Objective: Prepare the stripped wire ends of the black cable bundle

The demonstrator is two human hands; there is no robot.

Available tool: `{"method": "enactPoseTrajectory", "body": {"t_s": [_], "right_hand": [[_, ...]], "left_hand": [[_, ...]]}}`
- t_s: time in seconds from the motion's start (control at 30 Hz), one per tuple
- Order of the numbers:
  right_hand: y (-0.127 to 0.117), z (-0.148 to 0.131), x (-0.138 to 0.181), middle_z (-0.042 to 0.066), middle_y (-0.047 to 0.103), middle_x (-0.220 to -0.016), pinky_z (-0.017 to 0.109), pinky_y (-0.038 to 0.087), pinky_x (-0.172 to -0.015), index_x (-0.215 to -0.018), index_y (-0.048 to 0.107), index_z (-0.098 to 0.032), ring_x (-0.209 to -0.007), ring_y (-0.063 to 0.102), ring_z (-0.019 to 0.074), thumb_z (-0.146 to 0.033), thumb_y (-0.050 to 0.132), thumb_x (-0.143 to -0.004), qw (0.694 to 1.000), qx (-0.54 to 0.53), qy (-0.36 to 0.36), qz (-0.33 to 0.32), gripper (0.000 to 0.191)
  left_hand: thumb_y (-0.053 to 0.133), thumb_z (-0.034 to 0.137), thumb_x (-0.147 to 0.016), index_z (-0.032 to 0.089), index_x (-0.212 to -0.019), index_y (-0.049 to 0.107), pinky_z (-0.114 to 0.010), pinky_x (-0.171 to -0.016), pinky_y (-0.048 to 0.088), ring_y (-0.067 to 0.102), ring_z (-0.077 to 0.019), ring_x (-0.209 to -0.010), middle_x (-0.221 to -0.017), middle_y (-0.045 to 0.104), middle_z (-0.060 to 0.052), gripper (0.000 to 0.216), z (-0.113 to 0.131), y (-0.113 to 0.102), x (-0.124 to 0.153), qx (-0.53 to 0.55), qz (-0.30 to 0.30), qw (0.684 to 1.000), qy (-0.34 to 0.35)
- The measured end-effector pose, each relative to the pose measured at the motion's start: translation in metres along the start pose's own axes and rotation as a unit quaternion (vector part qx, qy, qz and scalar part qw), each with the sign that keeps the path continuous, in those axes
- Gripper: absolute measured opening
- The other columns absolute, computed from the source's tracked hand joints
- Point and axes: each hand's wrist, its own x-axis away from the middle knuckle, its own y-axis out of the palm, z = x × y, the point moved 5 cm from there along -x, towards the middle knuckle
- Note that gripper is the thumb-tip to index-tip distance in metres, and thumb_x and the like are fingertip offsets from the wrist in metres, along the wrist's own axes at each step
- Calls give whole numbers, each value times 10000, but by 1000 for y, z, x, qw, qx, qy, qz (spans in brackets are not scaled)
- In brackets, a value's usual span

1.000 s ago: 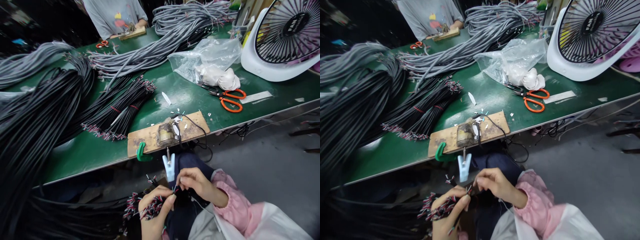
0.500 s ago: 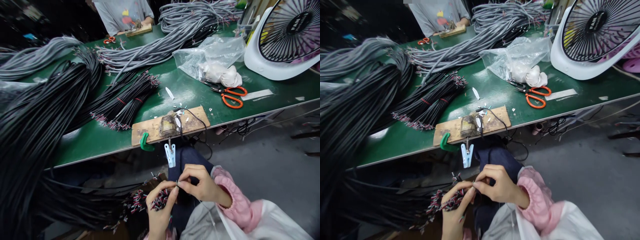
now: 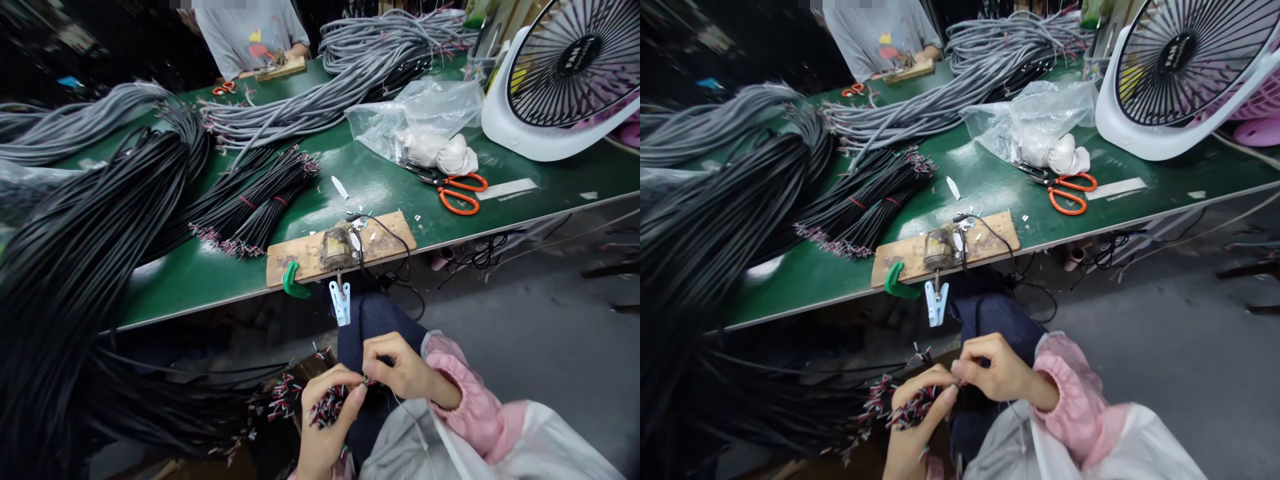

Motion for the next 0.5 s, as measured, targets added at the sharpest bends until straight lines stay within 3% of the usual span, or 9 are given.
{"method": "enactPoseTrajectory", "body": {"t_s": [0.23,0.5], "right_hand": [[3,-2,0,-8,513,-545,255,357,-531,-545,526,-190,-519,484,121,-536,510,-1011,999,12,-11,-39,581],[3,-1,1,-1,535,-567,259,369,-536,-583,543,-189,-535,497,126,-493,519,-1011,999,11,-21,-34,525]], "left_hand": [[755,314,-838,195,-657,743,-252,-552,451,588,-156,-529,-583,668,-9,217,0,-1,-2,-11,-2,1000,-2],[730,270,-848,188,-643,707,-236,-528,410,546,-137,-511,-564,629,7,222,-6,-2,-3,-12,-15,1000,-9]]}}
